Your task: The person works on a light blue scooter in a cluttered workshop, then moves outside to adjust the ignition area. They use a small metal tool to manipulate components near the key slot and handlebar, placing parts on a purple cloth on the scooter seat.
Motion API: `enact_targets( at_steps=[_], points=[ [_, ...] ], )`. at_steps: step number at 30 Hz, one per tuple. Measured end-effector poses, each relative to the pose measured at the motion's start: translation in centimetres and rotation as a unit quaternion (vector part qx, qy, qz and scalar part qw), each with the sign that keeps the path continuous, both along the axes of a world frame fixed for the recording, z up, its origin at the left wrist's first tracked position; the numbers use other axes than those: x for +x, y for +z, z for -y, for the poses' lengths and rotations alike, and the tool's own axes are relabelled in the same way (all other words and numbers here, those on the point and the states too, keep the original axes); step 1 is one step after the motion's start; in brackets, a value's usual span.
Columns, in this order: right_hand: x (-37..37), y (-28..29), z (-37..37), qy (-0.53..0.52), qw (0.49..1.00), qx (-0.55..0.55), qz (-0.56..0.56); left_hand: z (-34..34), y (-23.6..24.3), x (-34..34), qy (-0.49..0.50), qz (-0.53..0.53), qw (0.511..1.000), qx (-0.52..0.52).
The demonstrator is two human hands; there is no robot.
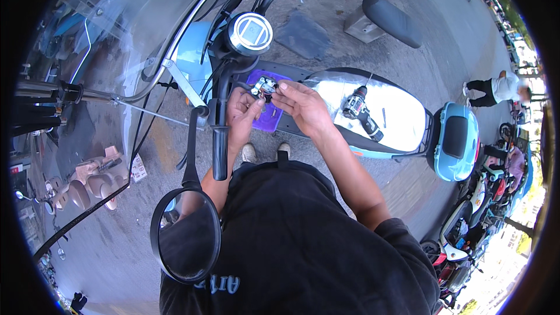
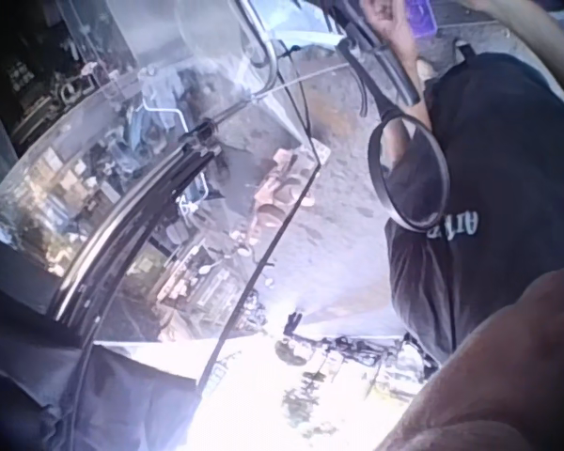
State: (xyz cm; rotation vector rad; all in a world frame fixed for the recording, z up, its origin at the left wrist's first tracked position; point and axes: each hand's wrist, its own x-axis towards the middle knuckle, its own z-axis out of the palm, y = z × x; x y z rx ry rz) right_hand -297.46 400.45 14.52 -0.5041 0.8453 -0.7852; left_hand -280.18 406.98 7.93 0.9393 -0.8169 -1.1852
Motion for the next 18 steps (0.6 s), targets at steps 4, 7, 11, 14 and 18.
enact_targets(
  at_steps=[4, 7, 11, 14, 18],
  points=[
    [0.1, 0.5, 0.1, -0.009, 1.0, -0.001, 0.002, 1.4, 0.5, 0.1, -0.011, -0.17, 0.984, 0.053],
    [0.1, 0.9, 0.4, -0.006, 1.0, -0.009, 0.012, 2.9, 0.7, 0.6, -0.037, -0.187, 0.978, 0.083],
    [0.0, 1.1, 0.8, 0.007, 0.999, -0.029, 0.022, 4.2, 1.3, 1.0, -0.071, -0.161, 0.981, 0.077],
    [0.2, 1.2, 1.0, -0.002, 0.999, -0.037, 0.031, 4.4, 1.8, 0.9, -0.07, -0.161, 0.982, 0.075],
    [0.2, 1.1, 1.0, -0.002, 0.998, -0.05, 0.039, 4.5, 2.1, 0.9, -0.092, -0.162, 0.98, 0.07]
  ],
)
